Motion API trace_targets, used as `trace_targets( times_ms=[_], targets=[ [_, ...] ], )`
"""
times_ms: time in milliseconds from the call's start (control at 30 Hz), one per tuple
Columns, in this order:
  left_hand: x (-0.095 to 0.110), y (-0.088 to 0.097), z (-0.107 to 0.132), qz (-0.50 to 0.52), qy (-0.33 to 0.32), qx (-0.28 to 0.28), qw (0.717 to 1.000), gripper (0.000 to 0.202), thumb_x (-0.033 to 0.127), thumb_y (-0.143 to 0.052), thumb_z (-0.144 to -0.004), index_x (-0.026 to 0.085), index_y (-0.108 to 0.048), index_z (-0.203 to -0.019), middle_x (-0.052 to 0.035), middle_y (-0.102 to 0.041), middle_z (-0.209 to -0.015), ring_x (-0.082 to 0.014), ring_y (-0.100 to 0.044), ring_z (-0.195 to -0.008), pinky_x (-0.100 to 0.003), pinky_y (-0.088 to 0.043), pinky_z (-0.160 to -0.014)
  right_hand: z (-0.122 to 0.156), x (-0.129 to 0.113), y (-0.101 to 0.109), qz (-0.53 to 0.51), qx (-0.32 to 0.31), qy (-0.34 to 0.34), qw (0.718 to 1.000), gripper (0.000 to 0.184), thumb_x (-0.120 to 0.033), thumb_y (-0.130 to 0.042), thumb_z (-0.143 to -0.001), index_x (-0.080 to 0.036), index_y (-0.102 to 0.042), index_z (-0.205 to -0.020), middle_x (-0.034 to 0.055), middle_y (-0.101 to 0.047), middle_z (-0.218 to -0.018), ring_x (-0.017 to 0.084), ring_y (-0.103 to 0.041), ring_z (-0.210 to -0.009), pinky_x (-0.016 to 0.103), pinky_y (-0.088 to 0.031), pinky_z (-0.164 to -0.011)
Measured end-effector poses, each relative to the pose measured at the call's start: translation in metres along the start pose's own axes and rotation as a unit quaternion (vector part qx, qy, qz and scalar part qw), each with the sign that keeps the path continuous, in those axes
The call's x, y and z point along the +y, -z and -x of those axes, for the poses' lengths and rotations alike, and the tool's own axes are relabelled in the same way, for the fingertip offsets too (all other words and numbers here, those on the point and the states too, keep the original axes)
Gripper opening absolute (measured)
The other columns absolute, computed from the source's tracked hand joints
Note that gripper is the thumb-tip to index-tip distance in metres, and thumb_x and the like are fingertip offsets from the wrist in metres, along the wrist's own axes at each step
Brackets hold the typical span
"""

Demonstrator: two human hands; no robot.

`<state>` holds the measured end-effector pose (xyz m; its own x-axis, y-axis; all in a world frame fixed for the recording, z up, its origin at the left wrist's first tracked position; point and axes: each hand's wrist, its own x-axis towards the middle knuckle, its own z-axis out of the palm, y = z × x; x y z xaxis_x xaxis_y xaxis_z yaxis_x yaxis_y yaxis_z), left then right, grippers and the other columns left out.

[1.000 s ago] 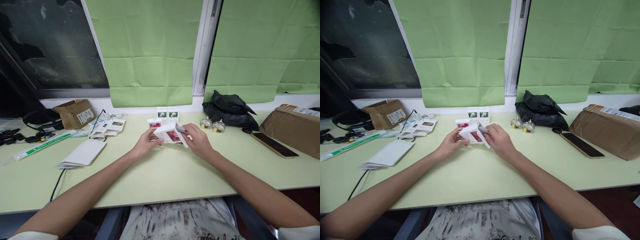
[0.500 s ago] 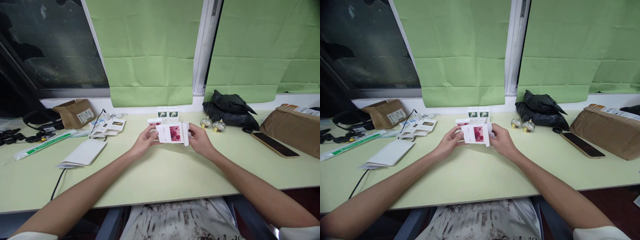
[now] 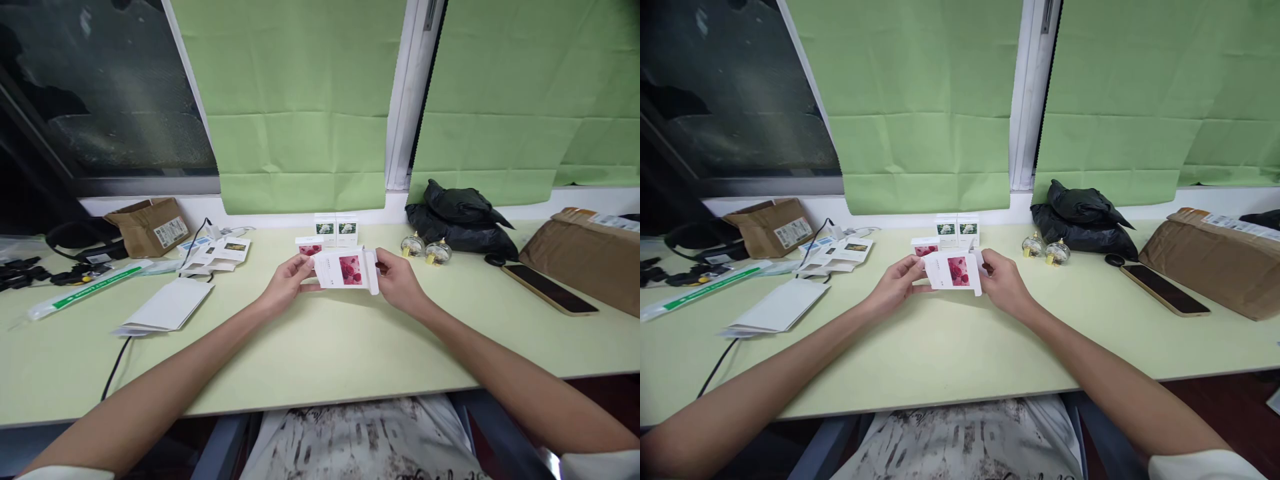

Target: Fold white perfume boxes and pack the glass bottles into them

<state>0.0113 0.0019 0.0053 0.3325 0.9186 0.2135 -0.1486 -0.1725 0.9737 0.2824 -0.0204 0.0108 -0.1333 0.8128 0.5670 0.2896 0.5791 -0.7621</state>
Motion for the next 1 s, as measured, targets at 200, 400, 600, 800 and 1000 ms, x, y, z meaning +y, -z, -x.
trace_targets(
  times_ms=[200,400,600,800,1000],
  targets=[
    [0.0,-0.007,0.002,-0.001,-0.006,0.004,1.0,0.045,0.054,-0.077,-0.09,0.024,-0.056,-0.116,-0.0104,-0.073,-0.128,-0.0294,-0.073,-0.117,-0.051,-0.069,-0.086,-0.001,0.005,-0.001,-0.042,-0.006,-0.037,0.998,0.012,-0.033,-0.072,-0.083,-0.024,-0.065,-0.085,-0.0026,-0.061,-0.07,0.02,-0.06,-0.073,0.03,-0.052,-0.062],
    [0.002,-0.007,0.002,0.005,-0.007,-0.001,1.0,0.04,0.054,-0.075,-0.092,0.023,-0.053,-0.105,-0.008,-0.072,-0.131,-0.0279,-0.073,-0.116,-0.05,-0.068,-0.087,-0.003,0.009,-0.001,-0.062,-0.02,-0.038,0.997,0.008,-0.026,-0.071,-0.081,-0.023,-0.064,-0.083,-0.003,-0.061,-0.071,0.018,-0.06,-0.07,0.03,-0.053,-0.064],
    [0.001,-0.009,0.003,-0.037,-0.038,0.017,0.998,0.05,0.054,-0.083,-0.084,0.021,-0.063,-0.116,-0.0103,-0.073,-0.13,-0.0287,-0.072,-0.116,-0.049,-0.068,-0.091,0.0,0.004,-0.002,-0.04,-0.016,-0.023,0.999,0.006,-0.027,-0.067,-0.086,-0.022,-0.068,-0.089,-0.0012,-0.063,-0.072,0.02,-0.062,-0.074,0.03,-0.052,-0.064],
    [0.0,-0.012,0.003,-0.032,-0.031,0.077,0.996,0.044,0.053,-0.086,-0.081,0.018,-0.064,-0.096,-0.0085,-0.077,-0.116,-0.0279,-0.073,-0.109,-0.047,-0.067,-0.09,0.0,0.001,-0.003,-0.052,-0.024,-0.019,0.998,0.011,-0.026,-0.068,-0.087,-0.022,-0.071,-0.097,-0.0004,-0.066,-0.08,0.02,-0.063,-0.078,0.03,-0.053,-0.066],
    [0.003,-0.011,0.004,0.001,-0.006,0.052,0.999,0.046,0.058,-0.082,-0.083,0.018,-0.06,-0.09,-0.009,-0.077,-0.117,-0.0287,-0.072,-0.112,-0.052,-0.065,-0.094,-0.003,0.006,0.001,-0.035,-0.047,0.032,0.998,0.018,-0.023,-0.071,-0.085,-0.022,-0.073,-0.103,0.0035,-0.07,-0.103,0.021,-0.065,-0.091,0.031,-0.054,-0.075]
  ],
)
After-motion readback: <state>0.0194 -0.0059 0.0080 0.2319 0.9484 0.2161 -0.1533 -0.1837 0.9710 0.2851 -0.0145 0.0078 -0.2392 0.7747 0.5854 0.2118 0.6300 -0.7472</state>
